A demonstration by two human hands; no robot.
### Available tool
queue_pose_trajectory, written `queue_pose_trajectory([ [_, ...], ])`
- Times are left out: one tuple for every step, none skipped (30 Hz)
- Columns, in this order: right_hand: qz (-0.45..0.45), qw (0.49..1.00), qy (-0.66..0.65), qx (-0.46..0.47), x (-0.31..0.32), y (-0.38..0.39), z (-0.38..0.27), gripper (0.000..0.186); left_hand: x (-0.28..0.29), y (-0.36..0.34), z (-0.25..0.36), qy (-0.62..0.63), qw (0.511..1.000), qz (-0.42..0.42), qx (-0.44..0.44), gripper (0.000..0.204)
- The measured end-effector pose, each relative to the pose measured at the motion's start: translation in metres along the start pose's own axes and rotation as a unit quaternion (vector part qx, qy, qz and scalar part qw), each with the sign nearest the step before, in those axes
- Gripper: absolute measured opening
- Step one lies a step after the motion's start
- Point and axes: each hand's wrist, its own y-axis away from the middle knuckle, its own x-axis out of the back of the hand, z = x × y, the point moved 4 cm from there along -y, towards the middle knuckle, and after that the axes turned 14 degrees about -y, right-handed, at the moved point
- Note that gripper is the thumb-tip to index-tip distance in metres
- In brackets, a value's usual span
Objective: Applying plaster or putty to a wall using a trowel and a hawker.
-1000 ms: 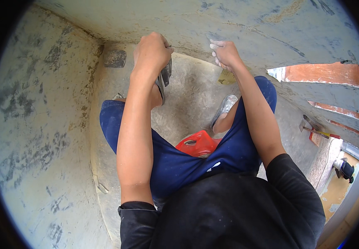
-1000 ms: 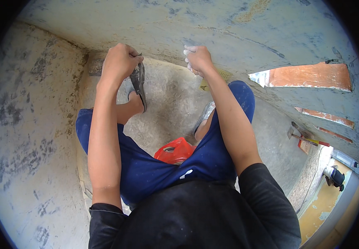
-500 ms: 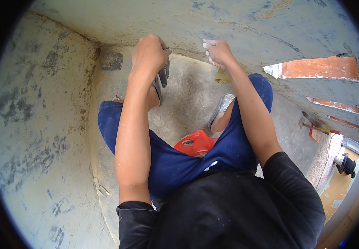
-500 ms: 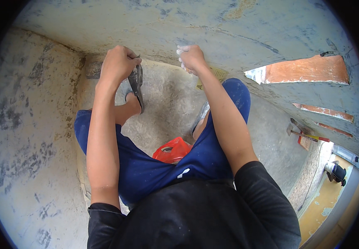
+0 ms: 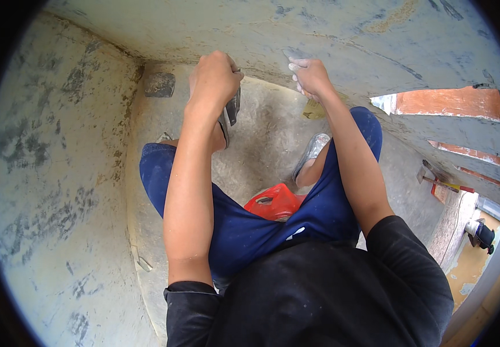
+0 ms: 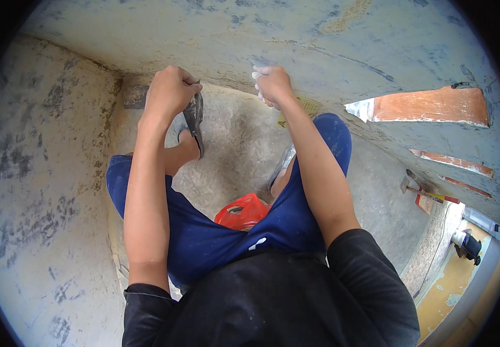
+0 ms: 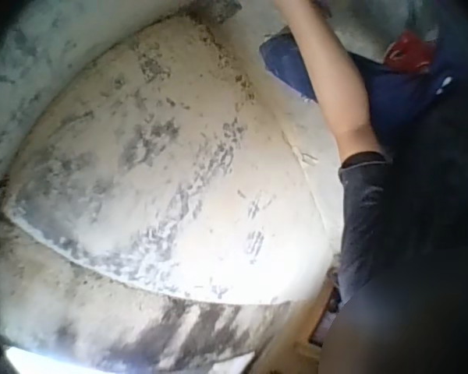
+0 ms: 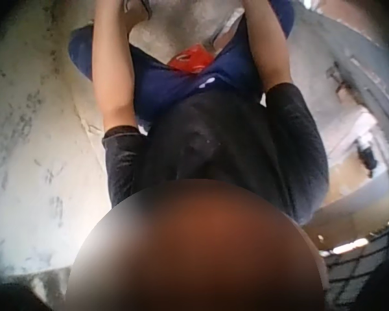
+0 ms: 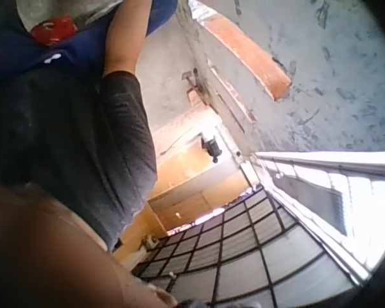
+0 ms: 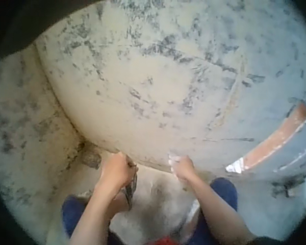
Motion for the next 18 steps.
queue_pose_trajectory([
  [0.003,1.000,0.004,-0.010,0.001,0.000,0.001,0.037,0.001,0.000,0.000,0.000,1.000,0.000,0.000,0.022],
  [0.003,1.000,0.004,-0.010,-0.003,-0.002,0.000,0.037,0.002,-0.001,-0.001,0.004,1.000,0.000,0.003,0.022],
  [0.001,1.000,0.010,-0.005,-0.009,-0.003,0.000,0.037,0.002,0.000,-0.001,0.007,1.000,-0.001,0.007,0.023],
  [0.000,1.000,0.016,0.000,-0.012,-0.004,-0.001,0.037,0.003,0.001,-0.001,0.007,1.000,-0.003,0.007,0.023],
  [-0.001,1.000,0.016,-0.001,-0.013,-0.002,-0.001,0.037,0.002,0.002,0.000,0.012,1.000,-0.010,0.011,0.020],
  [0.008,1.000,0.015,-0.005,-0.013,-0.002,0.000,0.037,0.002,0.002,-0.001,0.015,1.000,-0.017,0.014,0.017],
  [0.018,1.000,0.013,-0.009,-0.014,-0.002,0.001,0.036,0.003,0.002,-0.002,0.015,1.000,-0.017,0.014,0.017],
  [0.018,1.000,0.014,-0.009,-0.015,-0.003,0.001,0.036,0.003,0.001,-0.003,0.015,1.000,-0.017,0.014,0.017],
  [0.019,1.000,0.016,0.002,-0.016,-0.005,0.001,0.037,0.003,0.002,-0.004,0.016,1.000,-0.016,0.016,0.017],
  [0.019,1.000,0.019,0.012,-0.017,-0.005,0.002,0.038,0.002,0.003,-0.004,0.017,1.000,-0.017,0.017,0.017],
  [0.019,1.000,0.020,0.012,-0.015,-0.005,0.003,0.038,0.001,0.005,-0.004,0.018,1.000,-0.015,0.016,0.018],
  [0.019,1.000,0.021,0.004,-0.013,-0.003,0.003,0.039,0.002,0.005,-0.005,0.019,1.000,-0.011,0.014,0.018],
  [0.019,1.000,0.021,-0.004,-0.013,-0.003,0.002,0.040,0.002,0.005,-0.006,0.019,1.000,-0.011,0.015,0.018],
  [0.018,1.000,0.021,-0.004,-0.014,-0.004,0.000,0.040,0.003,0.004,-0.006,0.014,1.000,-0.012,0.012,0.018],
  [0.014,1.000,0.012,-0.005,-0.014,-0.005,-0.001,0.040,0.002,0.006,-0.005,0.009,1.000,-0.015,0.009,0.017],
  [0.010,1.000,0.003,-0.005,-0.013,-0.006,0.000,0.039,0.003,0.007,-0.004,0.010,1.000,-0.016,0.010,0.017],
  [0.009,1.000,0.004,-0.007,-0.013,-0.004,0.002,0.039,0.003,0.008,-0.005,0.013,1.000,-0.016,0.013,0.017],
  [0.013,1.000,0.013,-0.003,-0.013,-0.004,0.002,0.038,0.005,0.007,-0.005,0.015,1.000,-0.013,0.014,0.017],
])
